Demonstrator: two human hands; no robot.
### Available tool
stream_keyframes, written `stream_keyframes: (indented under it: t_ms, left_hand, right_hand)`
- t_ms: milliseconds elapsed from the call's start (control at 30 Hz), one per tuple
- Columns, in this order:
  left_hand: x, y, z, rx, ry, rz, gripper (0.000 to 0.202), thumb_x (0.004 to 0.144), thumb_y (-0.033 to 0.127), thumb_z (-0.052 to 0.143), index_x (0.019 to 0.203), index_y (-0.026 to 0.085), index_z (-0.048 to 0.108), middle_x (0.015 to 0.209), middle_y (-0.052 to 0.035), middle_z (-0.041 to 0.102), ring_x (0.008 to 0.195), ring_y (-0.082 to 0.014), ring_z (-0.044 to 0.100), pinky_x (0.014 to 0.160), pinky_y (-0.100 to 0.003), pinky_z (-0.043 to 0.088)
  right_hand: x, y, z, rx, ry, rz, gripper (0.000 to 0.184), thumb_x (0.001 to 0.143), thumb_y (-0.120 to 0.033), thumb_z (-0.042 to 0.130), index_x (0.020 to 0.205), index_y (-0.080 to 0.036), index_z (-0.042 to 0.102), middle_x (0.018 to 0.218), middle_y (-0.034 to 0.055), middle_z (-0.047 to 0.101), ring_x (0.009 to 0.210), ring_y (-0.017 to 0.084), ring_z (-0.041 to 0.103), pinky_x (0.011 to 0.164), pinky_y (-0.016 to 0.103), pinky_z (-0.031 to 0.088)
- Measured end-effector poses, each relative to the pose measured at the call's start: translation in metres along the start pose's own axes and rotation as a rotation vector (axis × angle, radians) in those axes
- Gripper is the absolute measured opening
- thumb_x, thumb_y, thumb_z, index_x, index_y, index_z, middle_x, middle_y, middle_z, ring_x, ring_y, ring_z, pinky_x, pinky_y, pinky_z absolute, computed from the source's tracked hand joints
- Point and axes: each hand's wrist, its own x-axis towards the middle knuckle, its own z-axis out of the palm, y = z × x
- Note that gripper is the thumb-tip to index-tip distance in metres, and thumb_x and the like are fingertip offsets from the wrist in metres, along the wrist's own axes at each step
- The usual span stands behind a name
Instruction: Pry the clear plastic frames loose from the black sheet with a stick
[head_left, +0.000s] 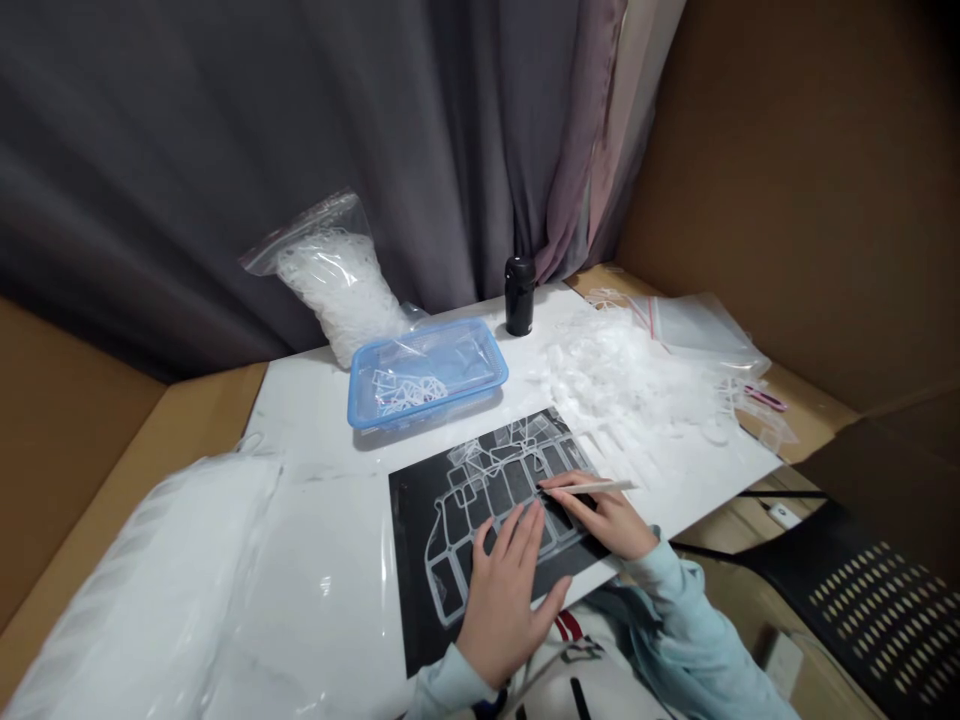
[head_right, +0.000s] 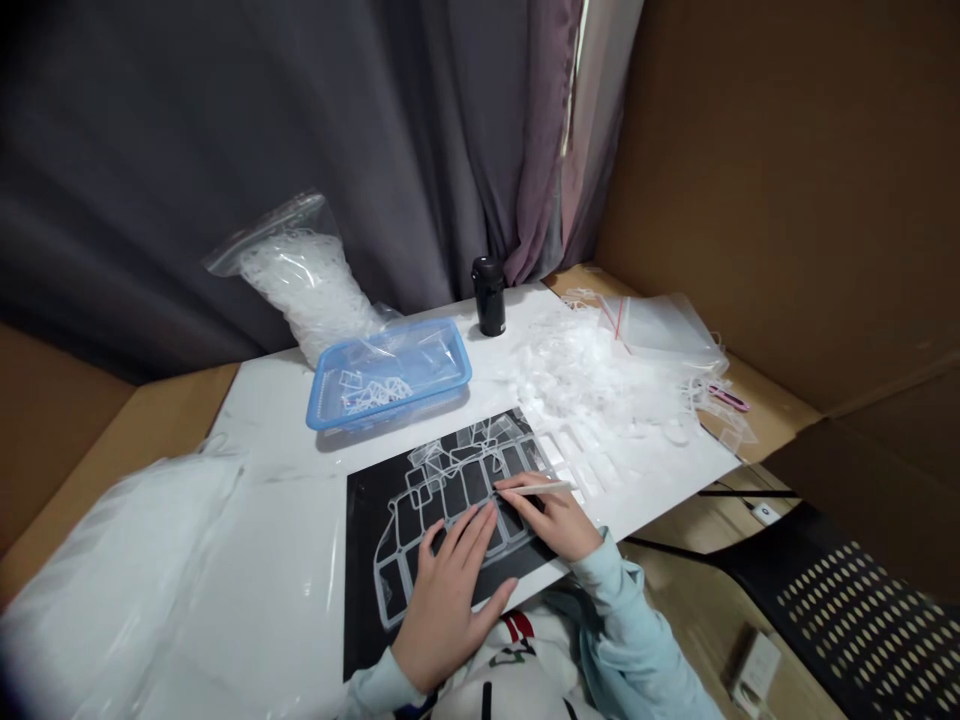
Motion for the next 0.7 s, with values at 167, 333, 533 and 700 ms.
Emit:
stream_keyframes:
  t_ms: [167,333,533,700]
  left_hand:
    - [-0.0007,-0.0001,0.0007,-0.033,-0.038,-0.027,0.059,0.098,0.048,0.04,0.15,0.021,0.029,0.15,-0.005,0.037,0.137,-0.0234,0.034,0.108,-0.046,0.019]
    - [-0.0015,0.0009,0.0017,-0.068,-0.07,-0.06,0.059,0.097,0.049,0.04,0.149,0.021,0.031,0.152,-0.0036,0.035,0.138,-0.0241,0.033,0.108,-0.049,0.023]
    - [-0.0029,0.0,0.0,-0.091,-0.1,-0.081,0.06,0.098,0.049,0.04,0.15,0.024,0.026,0.153,-0.0007,0.033,0.137,-0.0242,0.035,0.106,-0.05,0.027]
    - [-0.0022,-0.0003,-0.0005,-0.103,-0.096,-0.09,0.06,0.097,0.05,0.039,0.15,0.025,0.027,0.153,0.0,0.033,0.137,-0.0243,0.035,0.106,-0.05,0.029]
  right_hand:
    - [0.0004,0.0017,-0.0008,-0.033,-0.002,-0.104,0.022,0.099,-0.029,0.048,0.107,-0.019,0.065,0.111,0.0089,0.067,0.106,0.018,0.062,0.096,0.033,0.05]
    - [0.0011,0.0024,0.0017,-0.188,-0.122,-0.249,0.025,0.101,-0.024,0.041,0.114,-0.017,0.061,0.117,0.0116,0.065,0.114,0.02,0.056,0.096,0.036,0.05]
    - [0.0022,-0.0011,-0.001,-0.123,-0.094,-0.216,0.024,0.1,-0.024,0.043,0.116,-0.019,0.06,0.114,0.0109,0.065,0.11,0.019,0.058,0.093,0.034,0.051]
    - [0.0023,0.0017,-0.0021,-0.061,-0.09,-0.173,0.021,0.099,-0.024,0.047,0.113,-0.02,0.062,0.113,0.0091,0.065,0.111,0.018,0.057,0.095,0.034,0.05]
